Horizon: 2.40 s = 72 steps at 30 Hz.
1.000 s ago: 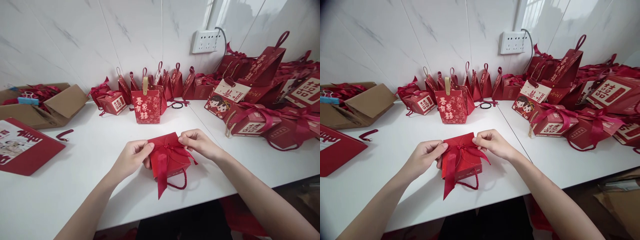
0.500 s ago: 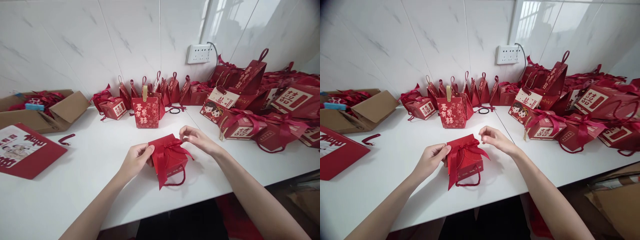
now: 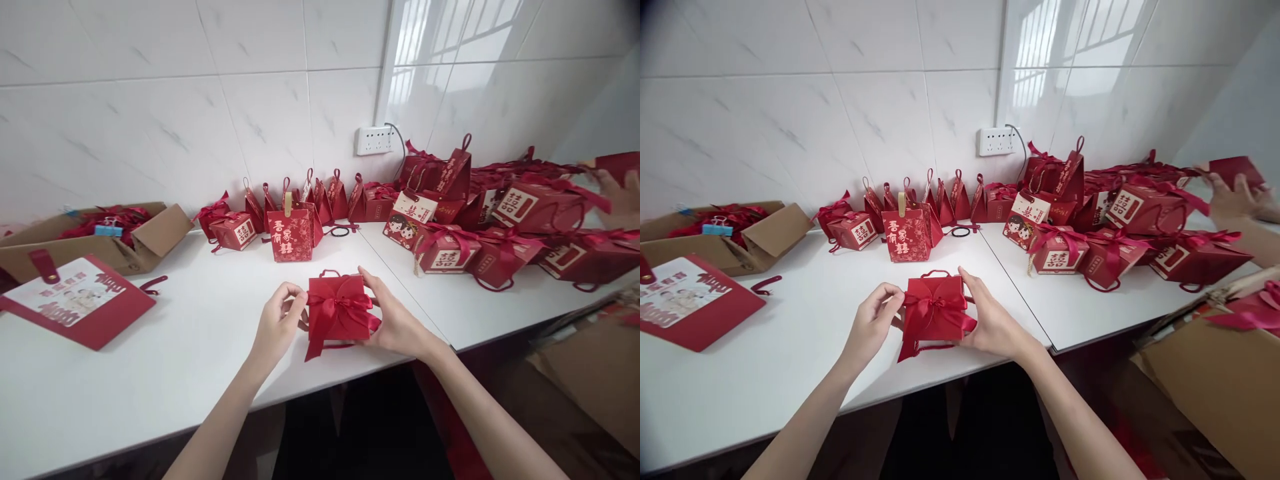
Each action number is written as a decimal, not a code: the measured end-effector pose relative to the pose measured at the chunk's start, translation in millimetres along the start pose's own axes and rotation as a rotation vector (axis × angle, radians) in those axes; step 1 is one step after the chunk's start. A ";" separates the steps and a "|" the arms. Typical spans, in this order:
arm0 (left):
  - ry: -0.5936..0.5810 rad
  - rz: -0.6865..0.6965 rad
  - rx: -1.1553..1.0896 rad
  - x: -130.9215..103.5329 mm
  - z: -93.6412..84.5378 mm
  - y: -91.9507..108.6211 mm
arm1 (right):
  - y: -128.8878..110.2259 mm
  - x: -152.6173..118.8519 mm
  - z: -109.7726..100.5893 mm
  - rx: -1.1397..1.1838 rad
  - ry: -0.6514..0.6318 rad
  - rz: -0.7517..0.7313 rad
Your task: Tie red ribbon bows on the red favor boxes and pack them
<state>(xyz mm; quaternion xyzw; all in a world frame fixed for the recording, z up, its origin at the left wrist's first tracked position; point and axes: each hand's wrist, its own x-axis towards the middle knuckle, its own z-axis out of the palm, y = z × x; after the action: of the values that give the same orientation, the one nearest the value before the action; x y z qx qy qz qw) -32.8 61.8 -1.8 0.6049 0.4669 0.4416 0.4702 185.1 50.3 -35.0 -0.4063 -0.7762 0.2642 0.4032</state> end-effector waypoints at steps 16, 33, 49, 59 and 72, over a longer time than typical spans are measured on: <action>0.397 1.187 0.602 -116.8 74.7 34.0 | -65.3 -85.9 -1.7 -0.098 0.344 -0.189; 0.377 0.713 0.240 -151.7 69.5 59.1 | -104.0 -133.7 -14.5 -0.102 0.423 -0.181; 0.004 0.243 -0.234 -138.0 71.9 58.8 | -118.8 -154.3 -31.3 -0.235 0.363 -0.105; 0.189 0.364 0.027 -140.7 77.5 57.9 | -117.2 -148.2 -28.1 -0.237 0.401 -0.098; 0.491 1.179 0.518 -115.0 81.0 48.1 | -89.4 -83.6 -16.4 -0.158 0.287 -0.109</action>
<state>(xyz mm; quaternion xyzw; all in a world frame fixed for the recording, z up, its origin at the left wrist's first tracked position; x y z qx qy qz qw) 33.2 -69.4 20.8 0.7331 0.2431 0.6222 -0.1276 190.4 -66.2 5.4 -0.4273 -0.7500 0.1196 0.4905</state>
